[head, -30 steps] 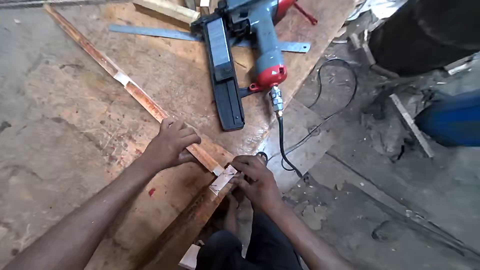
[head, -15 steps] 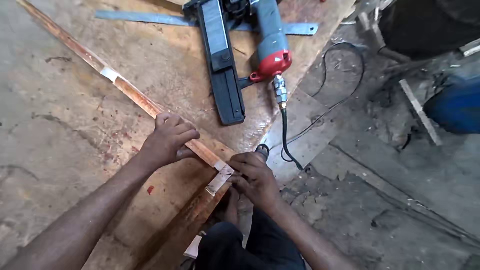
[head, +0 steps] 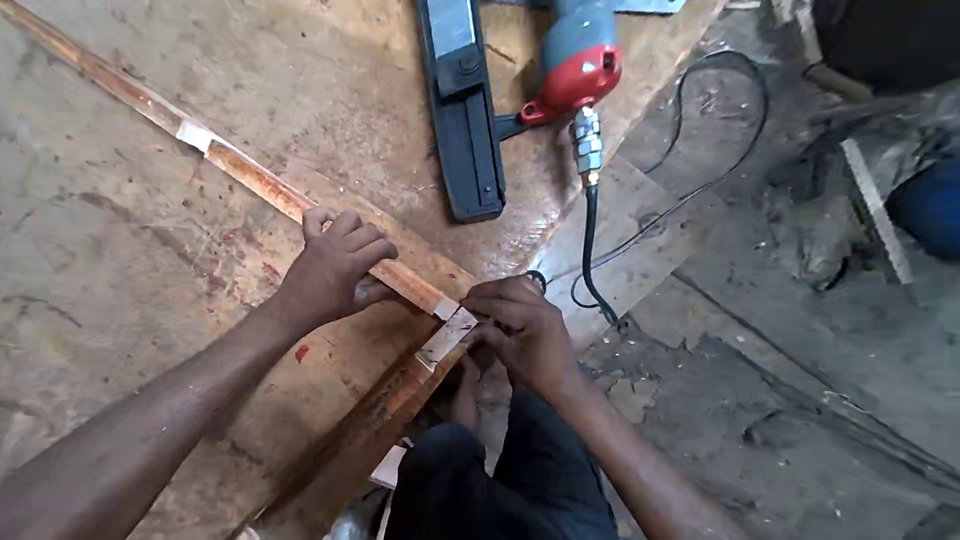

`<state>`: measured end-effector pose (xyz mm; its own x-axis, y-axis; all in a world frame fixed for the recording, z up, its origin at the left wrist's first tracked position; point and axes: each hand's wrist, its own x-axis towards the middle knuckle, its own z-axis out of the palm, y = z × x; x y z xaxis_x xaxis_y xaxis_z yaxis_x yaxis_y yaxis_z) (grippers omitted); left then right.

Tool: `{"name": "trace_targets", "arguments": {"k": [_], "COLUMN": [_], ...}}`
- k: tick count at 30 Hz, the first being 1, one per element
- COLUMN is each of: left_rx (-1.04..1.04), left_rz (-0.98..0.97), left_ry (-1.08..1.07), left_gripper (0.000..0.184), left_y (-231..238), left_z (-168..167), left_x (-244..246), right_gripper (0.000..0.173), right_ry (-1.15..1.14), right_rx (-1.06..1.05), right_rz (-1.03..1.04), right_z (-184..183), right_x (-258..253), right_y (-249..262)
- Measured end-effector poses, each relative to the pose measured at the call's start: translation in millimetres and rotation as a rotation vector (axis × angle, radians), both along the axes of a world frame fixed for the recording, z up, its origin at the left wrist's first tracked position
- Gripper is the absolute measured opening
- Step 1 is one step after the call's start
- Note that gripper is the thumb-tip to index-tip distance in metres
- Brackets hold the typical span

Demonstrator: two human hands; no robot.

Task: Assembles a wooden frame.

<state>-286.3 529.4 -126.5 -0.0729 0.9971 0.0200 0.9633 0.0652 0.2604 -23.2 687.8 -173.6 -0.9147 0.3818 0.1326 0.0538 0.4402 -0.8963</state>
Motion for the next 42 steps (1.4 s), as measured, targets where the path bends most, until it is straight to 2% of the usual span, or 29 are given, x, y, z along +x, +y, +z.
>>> {"name": "trace_targets", "arguments": {"k": [7, 13, 15, 17, 20, 24, 27, 29, 31, 33, 34, 37, 40, 42], "left_rx": [-0.018, -0.059, -0.088, -0.125, -0.171, -0.324, -0.433, -0.535, -0.521, -0.402, -0.378, -0.483, -0.642, -0.658], "left_rz": [-0.056, -0.088, -0.036, 0.102, 0.390, 0.794, 1.062, 1.147, 1.210, 1.245, 1.253, 1.258, 1.241, 1.227], "left_ry": [-0.015, 0.001, 0.036, 0.080, -0.039, -0.281, -0.270, -0.183, -0.103, -0.078, -0.094, -0.100, -0.096, -0.101], "left_gripper": [0.041, 0.047, 0.046, 0.058, 0.071, 0.067, 0.078, 0.089, 0.080, 0.052, 0.046, 0.043, 0.046, 0.046], "left_y": [7.7, 16.4, 14.4, 1.1, -53.9, -213.5, -339.1, -397.0, -423.8, -427.3, -423.6, -431.4, -458.0, -471.2], "left_z": [2.0, 4.3, 10.8, 23.0, 43.9, 80.9, 78.1, 68.7, 59.6, 54.5, 55.4, 47.2, 24.5, 17.4], "left_x": [-17.1, -25.3, -18.9, -3.1, 26.7, 102.3, 188.7, 231.9, 260.6, 274.4, 280.9, 312.3, 332.7, 331.1], "right_gripper": [0.015, 0.022, 0.028, 0.031, 0.039, 0.045, 0.047, 0.044, 0.035, 0.031, 0.032, 0.038, 0.036, 0.034], "right_ry": [-0.018, -0.038, -0.065, -0.077, -0.089, -0.159, -0.126, -0.116, -0.146, -0.163, -0.158, -0.130, -0.166, -0.134], "right_rx": [0.019, 0.063, 0.048, 0.052, 0.094, 0.083, 0.097, 0.070, 0.019, 0.010, 0.036, 0.163, 0.160, 0.140], "right_rz": [-0.009, -0.002, 0.018, 0.049, 0.122, 0.175, 0.191, 0.211, 0.199, 0.192, 0.200, 0.221, 0.149, 0.119], "right_z": [4.6, 4.5, 6.3, 9.0, 13.9, 23.5, 12.2, 13.7, 26.4, 28.5, 28.6, 22.4, 21.5, 16.9], "right_x": [-15.2, -17.7, -17.9, -18.3, -17.5, -15.1, -11.2, -12.5, -16.8, -16.9, -15.4, -11.3, -7.8, -7.8], "right_y": [0.9, -0.5, -0.7, -0.3, 6.7, 1.7, 3.0, -1.1, -7.9, -11.3, -11.1, -3.3, -2.7, -3.5]}}
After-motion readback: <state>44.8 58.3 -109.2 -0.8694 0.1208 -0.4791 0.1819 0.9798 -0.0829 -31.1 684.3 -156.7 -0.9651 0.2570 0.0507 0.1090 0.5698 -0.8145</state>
